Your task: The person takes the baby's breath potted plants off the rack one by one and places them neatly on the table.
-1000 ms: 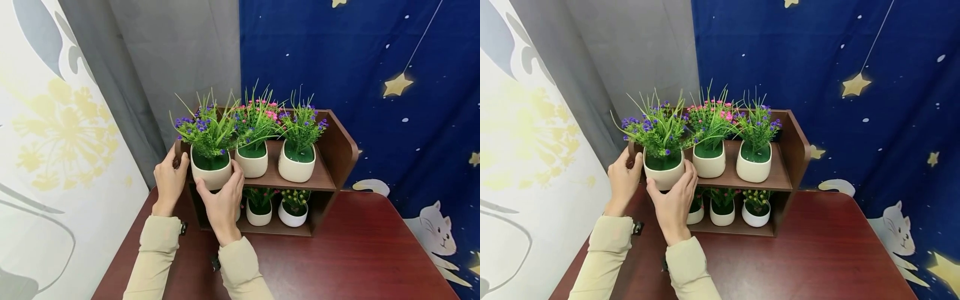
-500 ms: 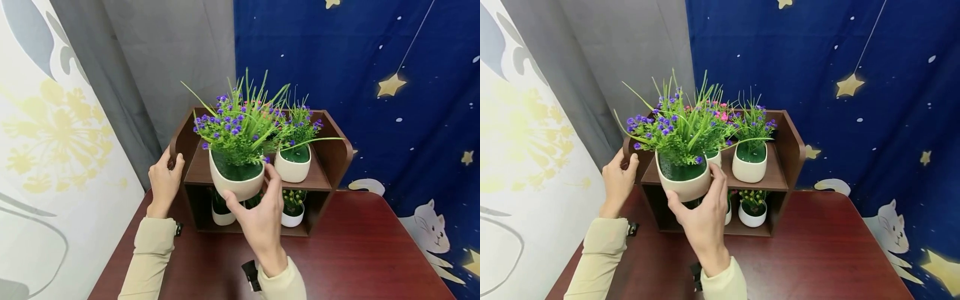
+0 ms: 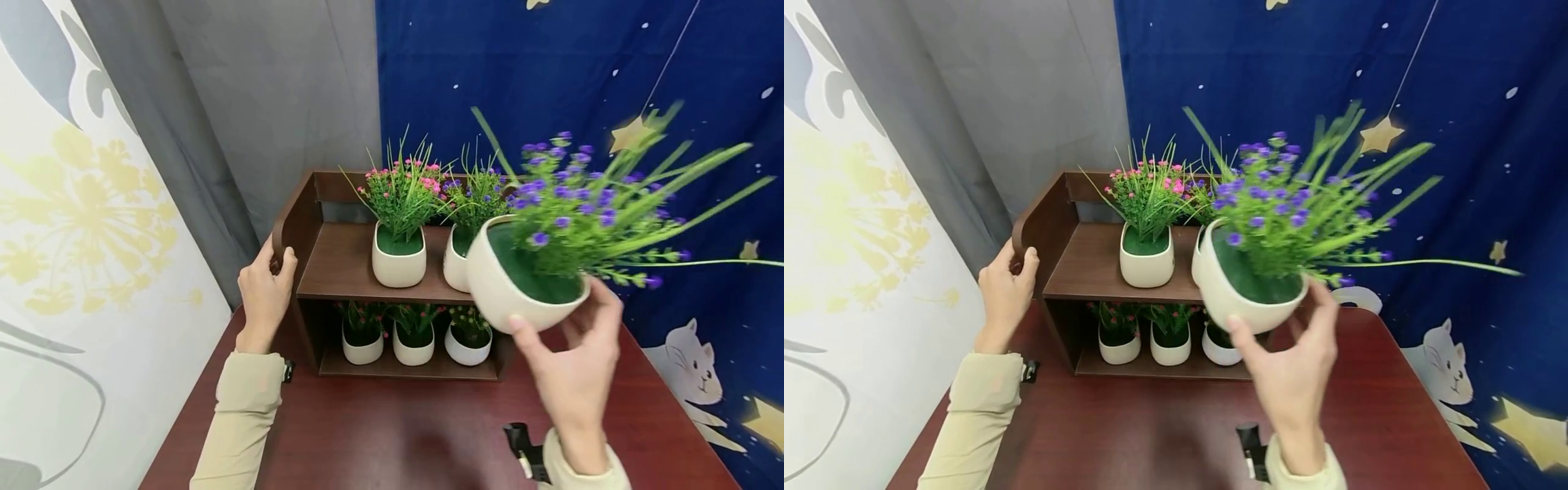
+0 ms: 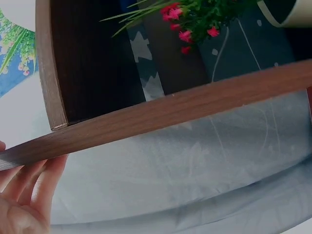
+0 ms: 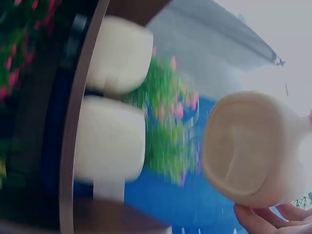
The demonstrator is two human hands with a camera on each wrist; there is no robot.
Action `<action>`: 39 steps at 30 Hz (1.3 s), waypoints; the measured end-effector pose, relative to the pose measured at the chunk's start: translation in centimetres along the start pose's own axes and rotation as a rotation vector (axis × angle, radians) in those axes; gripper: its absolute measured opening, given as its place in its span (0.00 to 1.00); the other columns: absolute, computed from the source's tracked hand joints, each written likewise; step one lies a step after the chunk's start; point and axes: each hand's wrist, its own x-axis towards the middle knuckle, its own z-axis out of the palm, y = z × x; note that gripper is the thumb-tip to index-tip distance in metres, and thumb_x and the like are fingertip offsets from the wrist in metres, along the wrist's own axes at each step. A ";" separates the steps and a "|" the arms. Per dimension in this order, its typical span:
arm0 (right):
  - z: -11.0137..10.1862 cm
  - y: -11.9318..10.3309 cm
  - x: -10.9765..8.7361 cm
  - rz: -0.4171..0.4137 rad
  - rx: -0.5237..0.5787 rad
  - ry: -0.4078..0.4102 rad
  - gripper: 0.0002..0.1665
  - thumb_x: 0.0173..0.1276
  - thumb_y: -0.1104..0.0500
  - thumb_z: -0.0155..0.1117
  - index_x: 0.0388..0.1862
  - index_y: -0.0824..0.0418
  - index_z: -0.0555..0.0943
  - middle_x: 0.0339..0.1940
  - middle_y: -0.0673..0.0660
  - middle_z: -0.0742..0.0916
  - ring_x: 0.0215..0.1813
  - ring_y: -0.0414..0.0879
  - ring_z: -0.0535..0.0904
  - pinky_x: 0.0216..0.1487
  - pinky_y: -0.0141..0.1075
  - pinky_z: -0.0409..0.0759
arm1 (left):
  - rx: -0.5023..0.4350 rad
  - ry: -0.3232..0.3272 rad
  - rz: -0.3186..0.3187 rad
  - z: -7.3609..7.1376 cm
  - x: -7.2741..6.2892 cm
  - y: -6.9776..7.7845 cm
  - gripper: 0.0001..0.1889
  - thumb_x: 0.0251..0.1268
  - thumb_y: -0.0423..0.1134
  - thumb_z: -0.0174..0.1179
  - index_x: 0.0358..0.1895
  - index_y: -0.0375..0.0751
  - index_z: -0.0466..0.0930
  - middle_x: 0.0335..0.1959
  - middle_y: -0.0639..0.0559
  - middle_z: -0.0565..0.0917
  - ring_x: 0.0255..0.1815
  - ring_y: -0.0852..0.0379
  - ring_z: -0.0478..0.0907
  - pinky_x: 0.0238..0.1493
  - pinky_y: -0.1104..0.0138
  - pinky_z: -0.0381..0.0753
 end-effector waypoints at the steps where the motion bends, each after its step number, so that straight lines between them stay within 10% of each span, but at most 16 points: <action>1: -0.6 0.2 0.5 -0.005 0.015 0.022 0.47 0.39 0.75 0.72 0.61 0.61 0.67 0.54 0.62 0.77 0.53 0.52 0.74 0.50 0.31 0.72 | 0.003 -0.001 0.004 0.0 0.0 0.0 0.13 0.64 0.41 0.53 0.49 0.44 0.80 0.21 0.44 0.81 0.18 0.49 0.72 0.25 0.56 0.67; 18: -10.3 6.2 6.0 0.058 -0.428 0.197 0.47 0.41 0.65 0.74 0.63 0.53 0.66 0.59 0.51 0.76 0.57 0.40 0.71 0.56 0.32 0.68 | 0.017 -0.027 0.055 -0.1 0.0 -0.1 0.15 0.65 0.39 0.51 0.52 0.39 0.78 0.16 0.42 0.78 0.17 0.46 0.73 0.24 0.54 0.66; 39: -15.6 21.1 3.6 0.260 -0.622 0.191 0.46 0.45 0.53 0.74 0.64 0.49 0.64 0.53 0.52 0.73 0.54 0.41 0.68 0.50 0.25 0.64 | 0.016 -0.011 0.057 0.0 0.0 -0.2 0.13 0.64 0.39 0.52 0.48 0.38 0.79 0.21 0.40 0.81 0.20 0.44 0.76 0.26 0.53 0.70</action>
